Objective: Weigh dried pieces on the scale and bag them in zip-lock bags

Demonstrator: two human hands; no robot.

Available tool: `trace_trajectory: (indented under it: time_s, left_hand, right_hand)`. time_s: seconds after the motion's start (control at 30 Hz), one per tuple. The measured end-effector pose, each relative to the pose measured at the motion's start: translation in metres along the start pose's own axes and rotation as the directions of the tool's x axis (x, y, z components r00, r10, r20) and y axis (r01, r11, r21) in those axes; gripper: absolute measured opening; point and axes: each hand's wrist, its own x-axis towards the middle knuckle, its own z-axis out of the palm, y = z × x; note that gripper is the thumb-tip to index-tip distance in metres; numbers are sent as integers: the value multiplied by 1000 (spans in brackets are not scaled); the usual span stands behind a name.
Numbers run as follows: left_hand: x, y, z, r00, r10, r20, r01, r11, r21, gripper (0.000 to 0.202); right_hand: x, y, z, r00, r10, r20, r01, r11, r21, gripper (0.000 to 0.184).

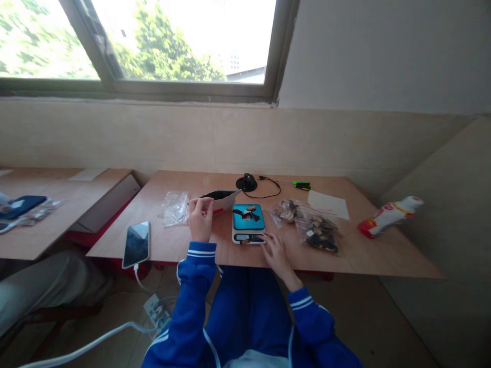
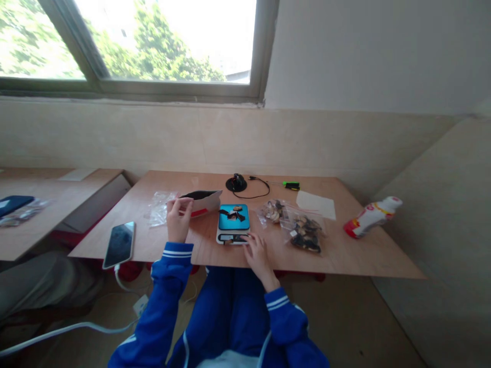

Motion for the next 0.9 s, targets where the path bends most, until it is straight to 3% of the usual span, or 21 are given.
trace_trajectory:
  time_s: [0.23,0.5,0.63,0.77,0.9]
  left_hand:
    - [-1,3,-7,998,-29,47,29,1000,1,17]
    - [-3,3,-3,999,-28,44,27,1000,7,16]
    - [-4,4,-6,998,-45,52,45,999,0,15]
    - [-6,4,-7,997,-48,55,48,999,13,14]
    - [-9,3,-6,998,-38,51,38,999,7,14]
  right_hand:
    - [20,-14,28,978,-128,167,128,992,8,18]
    - [-1,-9,26,945,-188,267,191,981,15,15]
    - [27,-13,20,954,-199,224,192,980,57,13]
    - [68,-9,13,975,-129,182,140,989,-50,17]
    - [75,-1,13,973,-83,216,114,985,-133,20]
